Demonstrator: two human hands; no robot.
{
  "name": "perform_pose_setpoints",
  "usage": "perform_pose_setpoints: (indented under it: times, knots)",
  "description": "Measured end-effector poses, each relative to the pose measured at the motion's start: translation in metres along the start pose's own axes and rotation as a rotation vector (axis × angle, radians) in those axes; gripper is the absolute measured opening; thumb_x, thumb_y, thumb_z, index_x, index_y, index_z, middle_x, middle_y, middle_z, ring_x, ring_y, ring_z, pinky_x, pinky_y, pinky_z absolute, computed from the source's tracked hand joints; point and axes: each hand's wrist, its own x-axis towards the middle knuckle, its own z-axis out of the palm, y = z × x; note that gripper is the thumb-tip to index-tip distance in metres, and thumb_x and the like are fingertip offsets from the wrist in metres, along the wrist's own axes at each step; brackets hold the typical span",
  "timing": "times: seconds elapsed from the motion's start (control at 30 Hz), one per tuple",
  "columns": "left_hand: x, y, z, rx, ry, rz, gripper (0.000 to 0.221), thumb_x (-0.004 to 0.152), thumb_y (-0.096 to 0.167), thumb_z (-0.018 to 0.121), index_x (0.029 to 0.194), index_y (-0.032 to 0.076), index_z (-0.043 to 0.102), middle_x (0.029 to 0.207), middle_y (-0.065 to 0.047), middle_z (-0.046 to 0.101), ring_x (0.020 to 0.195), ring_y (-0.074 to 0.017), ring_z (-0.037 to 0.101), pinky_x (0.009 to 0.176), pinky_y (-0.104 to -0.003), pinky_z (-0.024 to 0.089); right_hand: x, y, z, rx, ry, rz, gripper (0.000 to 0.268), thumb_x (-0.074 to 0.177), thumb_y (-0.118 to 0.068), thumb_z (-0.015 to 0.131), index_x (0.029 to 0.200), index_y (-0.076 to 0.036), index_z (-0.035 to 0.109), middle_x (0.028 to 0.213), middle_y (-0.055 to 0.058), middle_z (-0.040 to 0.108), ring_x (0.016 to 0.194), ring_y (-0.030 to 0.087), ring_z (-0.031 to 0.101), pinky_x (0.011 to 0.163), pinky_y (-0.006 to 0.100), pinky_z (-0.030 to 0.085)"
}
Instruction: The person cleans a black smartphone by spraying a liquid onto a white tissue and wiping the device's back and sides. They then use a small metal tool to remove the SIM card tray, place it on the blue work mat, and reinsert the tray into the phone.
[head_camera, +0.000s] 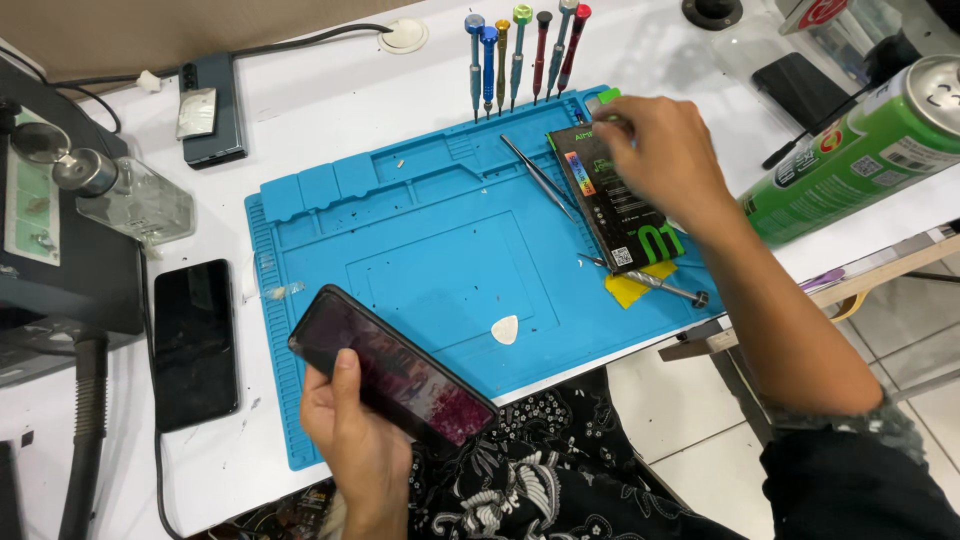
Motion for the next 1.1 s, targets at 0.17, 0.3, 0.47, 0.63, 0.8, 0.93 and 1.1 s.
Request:
perform_pose_setpoints:
  times: [0.17, 0.3, 0.47, 0.63, 0.8, 0.93, 1.1]
  knots:
    - [0.000, 0.002, 0.011, -0.043, -0.001, -0.190, 0.045, 0.095, 0.016, 0.061, 0.137, 0.003, 0.060, 0.110, -0.008, 0.068, 0.097, -0.0212, 0.064, 0.085, -0.035, 0.055, 0.049, 0.045, 0.053, -0.211, -0.122, 0.005, 0.032, 0.098, -0.002, 0.062, 0.129, 0.000, 0.072, 0.111, 0.027, 0.067, 0.095, 0.050, 0.064, 0.066, 0.056, 0.053]
    - [0.001, 0.008, 0.012, -0.022, -0.009, -0.205, 0.048, 0.093, 0.016, 0.060, 0.141, 0.007, 0.057, 0.113, -0.007, 0.067, 0.096, -0.0190, 0.063, 0.079, -0.035, 0.055, 0.064, 0.058, 0.065, -0.278, -0.163, 0.042, 0.034, 0.099, -0.007, 0.059, 0.130, -0.008, 0.074, 0.109, 0.024, 0.067, 0.100, 0.048, 0.062, 0.070, 0.056, 0.055]
    - [0.002, 0.003, 0.007, -0.061, -0.118, -0.147, 0.044, 0.093, 0.016, 0.063, 0.136, 0.007, 0.056, 0.113, -0.007, 0.066, 0.096, -0.0205, 0.064, 0.082, -0.036, 0.055, 0.066, 0.052, 0.063, -0.144, -0.099, 0.073, 0.019, 0.091, 0.003, 0.067, 0.102, -0.004, 0.081, 0.090, 0.017, 0.077, 0.085, 0.039, 0.071, 0.065, 0.051, 0.057]
    - [0.001, 0.003, 0.010, -0.030, -0.113, -0.166, 0.049, 0.091, 0.016, 0.064, 0.139, 0.006, 0.056, 0.110, -0.008, 0.067, 0.095, -0.0217, 0.064, 0.080, -0.038, 0.056, 0.066, 0.058, 0.062, -0.058, -0.038, 0.009, 0.016, 0.086, 0.010, 0.065, 0.094, -0.001, 0.074, 0.085, 0.015, 0.075, 0.083, 0.035, 0.070, 0.064, 0.049, 0.054]
    - [0.011, 0.004, 0.025, -0.062, -0.062, -0.205, 0.073, 0.082, 0.003, 0.064, 0.152, 0.008, 0.045, 0.137, -0.013, 0.062, 0.115, -0.0263, 0.063, 0.097, -0.042, 0.054, 0.043, 0.030, 0.035, 0.050, 0.223, -0.371, 0.012, 0.095, 0.003, 0.081, 0.098, 0.000, 0.070, 0.088, 0.011, 0.074, 0.079, 0.024, 0.069, 0.073, 0.038, 0.053]
    - [0.010, 0.001, 0.027, -0.121, -0.144, -0.169, 0.052, 0.086, 0.010, 0.073, 0.135, 0.005, 0.057, 0.108, -0.009, 0.067, 0.090, -0.0201, 0.065, 0.078, -0.035, 0.058, -0.045, -0.082, -0.006, 0.484, 0.094, -0.261, 0.015, 0.104, 0.012, 0.079, 0.111, 0.008, 0.067, 0.101, 0.018, 0.072, 0.094, 0.023, 0.074, 0.084, 0.029, 0.057]
    - [0.003, 0.000, 0.037, -0.127, -0.208, -0.082, 0.051, 0.090, 0.014, 0.074, 0.137, 0.005, 0.056, 0.112, -0.008, 0.069, 0.098, -0.0182, 0.067, 0.088, -0.036, 0.059, -0.125, -0.119, 0.006, 1.009, -0.170, -0.208, 0.016, 0.090, 0.011, 0.073, 0.103, 0.007, 0.065, 0.092, 0.020, 0.076, 0.083, 0.024, 0.082, 0.081, 0.028, 0.073]
